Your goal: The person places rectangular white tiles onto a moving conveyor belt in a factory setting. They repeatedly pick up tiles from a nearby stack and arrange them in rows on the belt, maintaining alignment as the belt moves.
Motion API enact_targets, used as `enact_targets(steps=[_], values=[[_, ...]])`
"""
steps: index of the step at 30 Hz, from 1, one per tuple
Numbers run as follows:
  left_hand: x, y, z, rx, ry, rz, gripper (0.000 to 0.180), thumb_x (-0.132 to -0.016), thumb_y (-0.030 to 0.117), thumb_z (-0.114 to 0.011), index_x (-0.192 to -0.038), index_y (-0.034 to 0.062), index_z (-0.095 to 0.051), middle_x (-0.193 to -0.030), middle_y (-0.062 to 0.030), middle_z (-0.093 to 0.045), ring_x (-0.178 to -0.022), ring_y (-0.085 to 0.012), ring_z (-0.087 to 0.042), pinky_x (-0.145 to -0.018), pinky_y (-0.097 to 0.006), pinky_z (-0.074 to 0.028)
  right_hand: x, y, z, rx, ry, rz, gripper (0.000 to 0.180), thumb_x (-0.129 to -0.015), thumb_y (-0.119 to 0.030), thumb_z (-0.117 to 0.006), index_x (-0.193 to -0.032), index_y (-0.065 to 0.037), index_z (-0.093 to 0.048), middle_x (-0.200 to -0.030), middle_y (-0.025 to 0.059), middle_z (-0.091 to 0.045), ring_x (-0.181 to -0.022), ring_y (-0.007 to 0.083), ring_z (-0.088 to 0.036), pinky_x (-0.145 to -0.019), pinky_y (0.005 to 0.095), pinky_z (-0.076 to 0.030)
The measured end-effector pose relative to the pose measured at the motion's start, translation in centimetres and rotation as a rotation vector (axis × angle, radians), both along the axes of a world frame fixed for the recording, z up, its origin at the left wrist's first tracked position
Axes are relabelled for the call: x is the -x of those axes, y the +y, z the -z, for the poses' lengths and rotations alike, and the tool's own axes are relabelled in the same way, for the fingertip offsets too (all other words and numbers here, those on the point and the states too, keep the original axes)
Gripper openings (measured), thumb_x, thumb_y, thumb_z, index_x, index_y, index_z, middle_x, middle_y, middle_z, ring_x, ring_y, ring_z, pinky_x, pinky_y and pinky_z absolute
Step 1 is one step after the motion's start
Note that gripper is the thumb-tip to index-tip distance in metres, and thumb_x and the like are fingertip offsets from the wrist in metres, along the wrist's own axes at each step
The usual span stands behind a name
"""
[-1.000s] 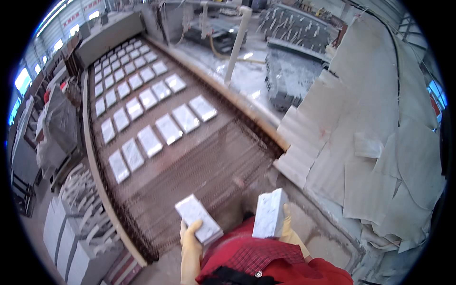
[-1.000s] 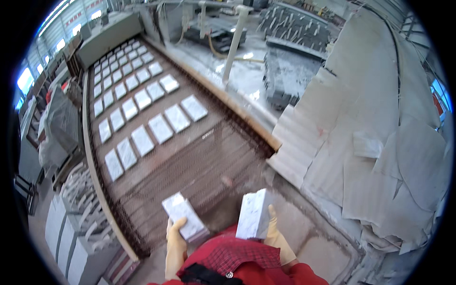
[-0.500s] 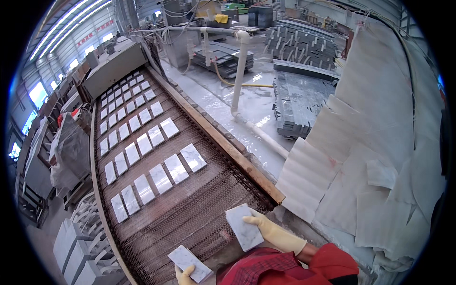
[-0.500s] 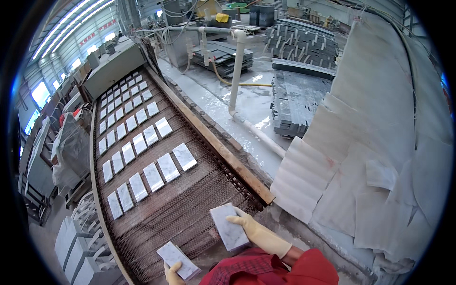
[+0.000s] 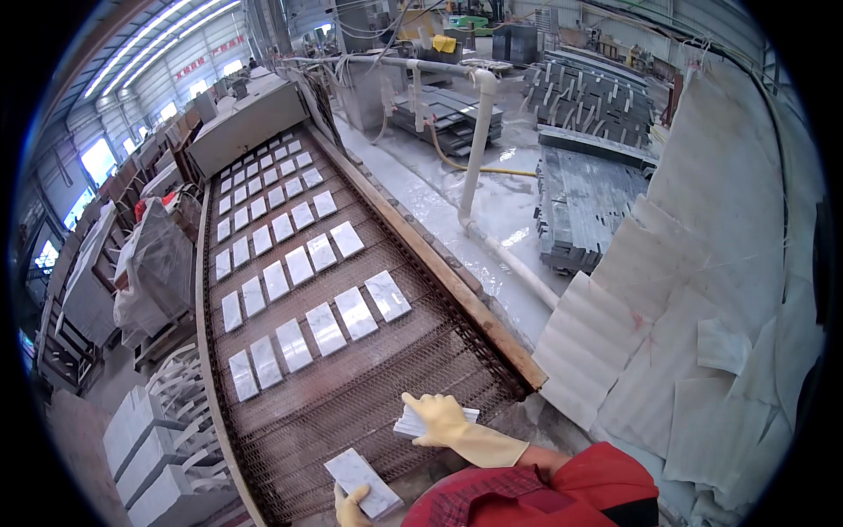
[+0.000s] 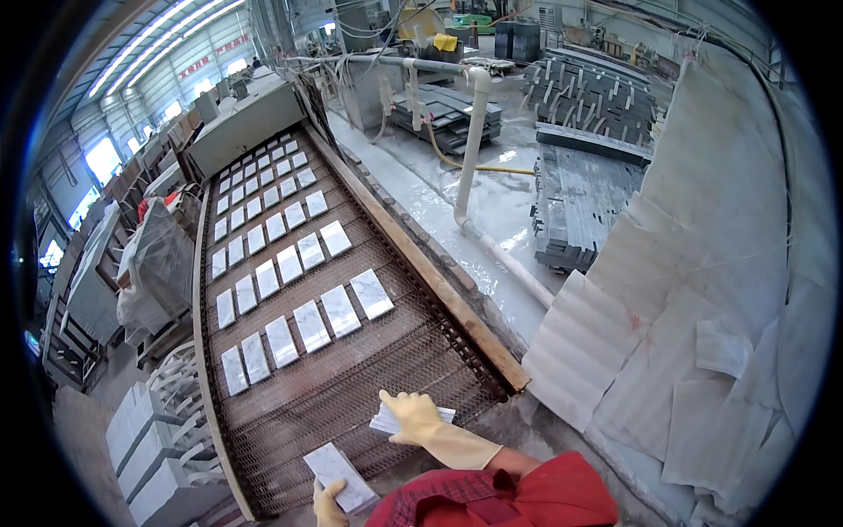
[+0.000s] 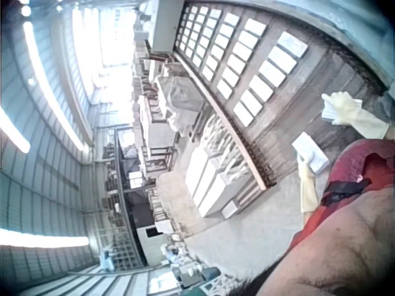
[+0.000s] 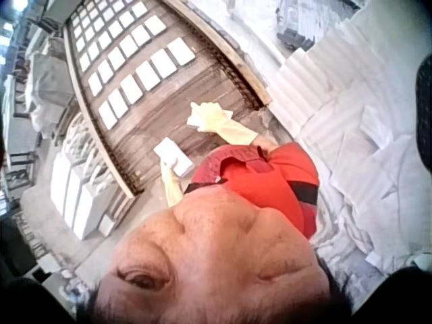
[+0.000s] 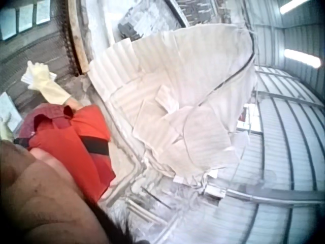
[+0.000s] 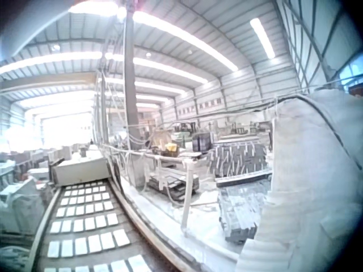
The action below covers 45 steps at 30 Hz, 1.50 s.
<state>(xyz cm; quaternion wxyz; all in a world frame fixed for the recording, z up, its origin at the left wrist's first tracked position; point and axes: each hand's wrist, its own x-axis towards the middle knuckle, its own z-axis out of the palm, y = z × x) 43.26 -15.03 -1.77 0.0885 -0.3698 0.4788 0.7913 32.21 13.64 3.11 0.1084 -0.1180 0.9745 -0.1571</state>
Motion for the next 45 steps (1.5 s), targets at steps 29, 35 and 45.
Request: enact_targets(steps=[29, 35, 45], values=[[-3.7, -2.9, 2.9, 0.379, 0.054, 0.058, 0.069, -0.093, 0.017, -0.084, -0.153, -0.0034, -0.057, -0.142, -0.0185, -0.071, -0.124, -0.0301, -0.069, -0.108, -0.041, -0.054, -1.2, -2.9, 0.4, -0.154, 0.039, 0.010, 0.114, -0.075, -0.048, -0.096, -0.168, -0.017, -0.037, -0.157, 0.0229, -0.054, -0.115, 0.0410, -0.074, -0.097, 0.0526, -0.060], [-4.9, -3.8, 5.1, 0.610, 0.084, 0.131, 0.070, -0.096, 0.026, -0.081, -0.154, -0.0032, -0.056, -0.141, -0.0203, -0.071, -0.126, -0.0311, -0.068, -0.108, -0.043, -0.053, -1.2, -2.9, 0.6, -0.112, 0.090, 0.011, 0.111, -0.075, -0.044, -0.096, -0.166, -0.017, -0.038, -0.153, 0.0222, -0.056, -0.114, 0.0408, -0.074, -0.096, 0.0516, -0.060], [-4.8, -2.2, 3.5, 1.246, 0.282, 0.195, 0.083, -0.094, 0.028, -0.079, -0.165, 0.0008, -0.044, -0.163, -0.0308, -0.050, -0.135, -0.0478, -0.063, -0.116, -0.056, -0.048, -1.1, -2.5, 1.6, -0.092, 0.148, 0.000, 0.112, -0.074, -0.046, -0.097, -0.166, -0.016, -0.040, -0.154, 0.0225, -0.057, -0.114, 0.0419, -0.073, -0.097, 0.0518, -0.059]])
